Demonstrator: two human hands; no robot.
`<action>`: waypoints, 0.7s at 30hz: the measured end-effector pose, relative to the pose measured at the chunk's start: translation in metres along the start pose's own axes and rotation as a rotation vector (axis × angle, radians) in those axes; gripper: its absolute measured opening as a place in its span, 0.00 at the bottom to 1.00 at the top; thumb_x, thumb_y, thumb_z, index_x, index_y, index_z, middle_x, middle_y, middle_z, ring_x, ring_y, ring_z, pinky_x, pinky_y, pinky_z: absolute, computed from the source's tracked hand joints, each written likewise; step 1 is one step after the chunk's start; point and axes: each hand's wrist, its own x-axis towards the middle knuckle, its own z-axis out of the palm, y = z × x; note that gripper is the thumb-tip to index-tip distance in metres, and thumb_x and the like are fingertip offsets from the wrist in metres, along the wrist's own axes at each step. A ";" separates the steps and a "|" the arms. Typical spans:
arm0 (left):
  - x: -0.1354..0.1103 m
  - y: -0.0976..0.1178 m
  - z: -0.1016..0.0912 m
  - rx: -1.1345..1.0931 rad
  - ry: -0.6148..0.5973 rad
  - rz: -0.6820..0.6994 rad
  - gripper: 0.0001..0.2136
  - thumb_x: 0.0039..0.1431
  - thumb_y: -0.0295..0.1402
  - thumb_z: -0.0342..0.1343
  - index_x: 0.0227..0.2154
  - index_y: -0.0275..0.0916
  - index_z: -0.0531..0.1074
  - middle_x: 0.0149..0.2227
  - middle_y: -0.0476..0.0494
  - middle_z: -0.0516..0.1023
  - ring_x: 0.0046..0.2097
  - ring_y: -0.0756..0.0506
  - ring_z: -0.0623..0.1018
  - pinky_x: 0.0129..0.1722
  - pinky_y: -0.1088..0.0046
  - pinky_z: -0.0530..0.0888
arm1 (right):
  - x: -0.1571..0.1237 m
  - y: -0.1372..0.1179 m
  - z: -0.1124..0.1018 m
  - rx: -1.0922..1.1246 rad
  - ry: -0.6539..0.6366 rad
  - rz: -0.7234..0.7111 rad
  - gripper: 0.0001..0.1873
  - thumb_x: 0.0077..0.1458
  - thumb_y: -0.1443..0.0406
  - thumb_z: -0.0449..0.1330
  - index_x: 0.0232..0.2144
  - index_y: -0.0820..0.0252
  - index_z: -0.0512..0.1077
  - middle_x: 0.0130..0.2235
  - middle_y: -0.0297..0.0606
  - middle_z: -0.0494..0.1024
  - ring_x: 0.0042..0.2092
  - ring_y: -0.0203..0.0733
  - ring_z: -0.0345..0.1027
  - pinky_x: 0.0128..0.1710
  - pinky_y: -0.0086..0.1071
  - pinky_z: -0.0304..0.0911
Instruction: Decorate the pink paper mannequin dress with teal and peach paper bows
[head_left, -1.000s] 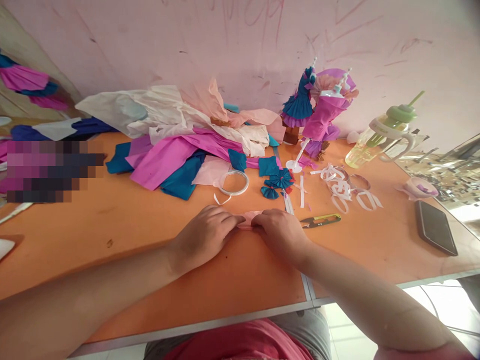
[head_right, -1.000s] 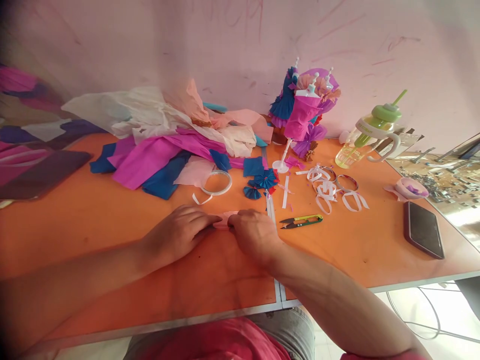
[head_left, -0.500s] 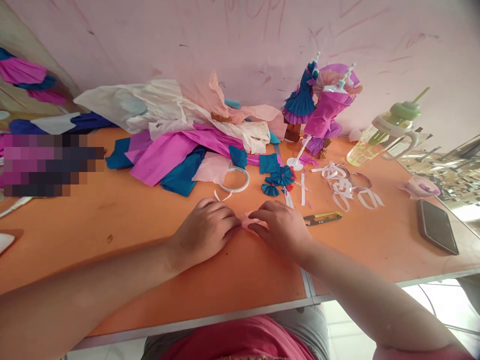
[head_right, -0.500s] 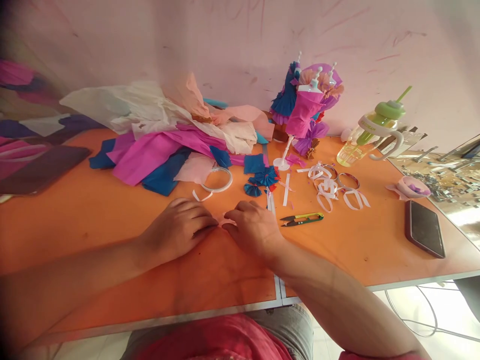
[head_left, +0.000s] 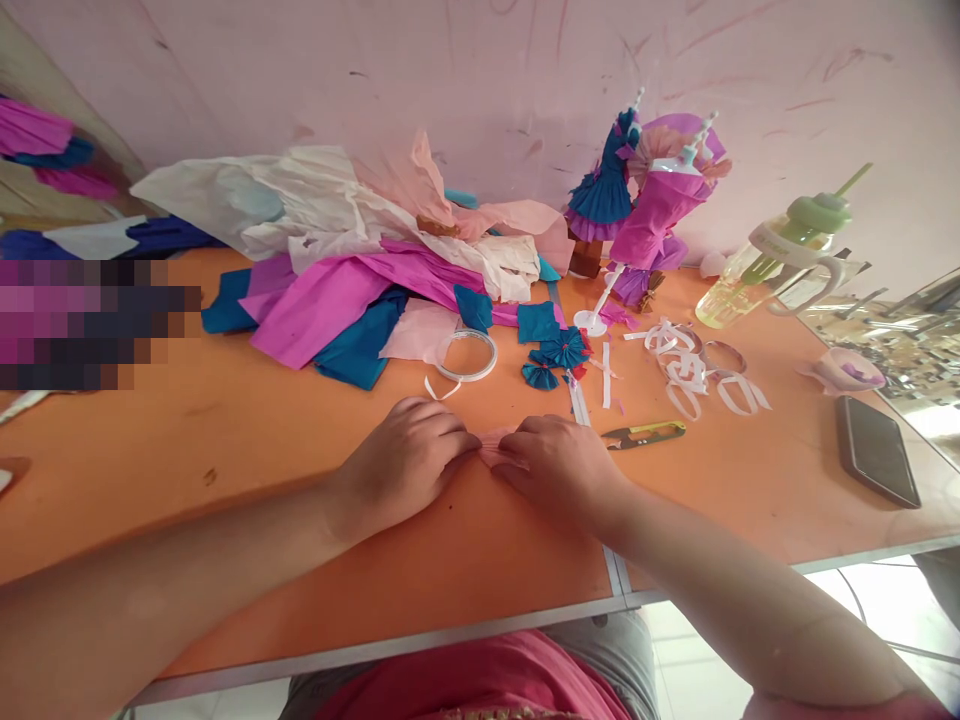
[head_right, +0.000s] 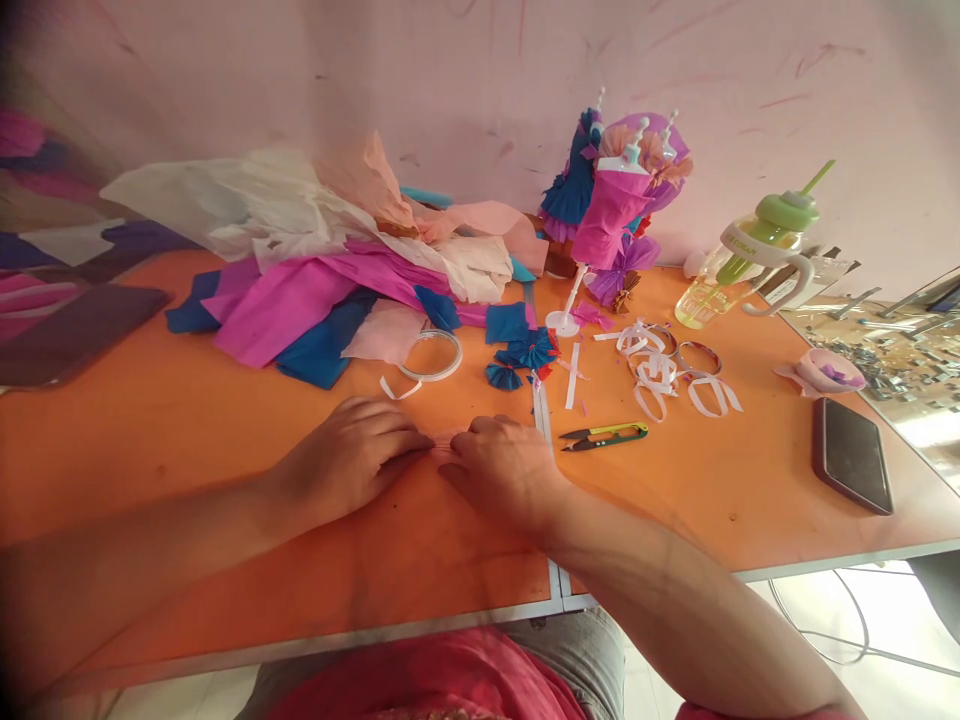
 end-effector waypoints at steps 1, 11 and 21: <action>0.000 0.000 -0.002 0.005 -0.004 0.004 0.10 0.63 0.27 0.52 0.40 0.43 0.78 0.35 0.46 0.79 0.42 0.43 0.75 0.46 0.59 0.68 | -0.001 0.000 0.000 -0.007 -0.008 -0.001 0.17 0.63 0.53 0.53 0.37 0.55 0.77 0.37 0.38 0.77 0.38 0.41 0.70 0.33 0.32 0.57; 0.003 0.007 -0.010 -0.046 0.102 0.072 0.11 0.56 0.25 0.54 0.41 0.38 0.76 0.40 0.42 0.76 0.44 0.42 0.74 0.46 0.62 0.71 | 0.000 0.007 0.001 -0.055 0.118 -0.116 0.11 0.63 0.60 0.56 0.46 0.53 0.73 0.45 0.38 0.75 0.45 0.42 0.65 0.30 0.31 0.55; 0.003 0.011 -0.015 0.113 0.142 0.080 0.09 0.62 0.33 0.55 0.41 0.41 0.78 0.44 0.42 0.78 0.48 0.40 0.73 0.49 0.58 0.68 | 0.005 0.008 -0.006 -0.044 -0.055 -0.097 0.14 0.65 0.62 0.51 0.40 0.55 0.76 0.38 0.37 0.77 0.40 0.41 0.69 0.32 0.32 0.55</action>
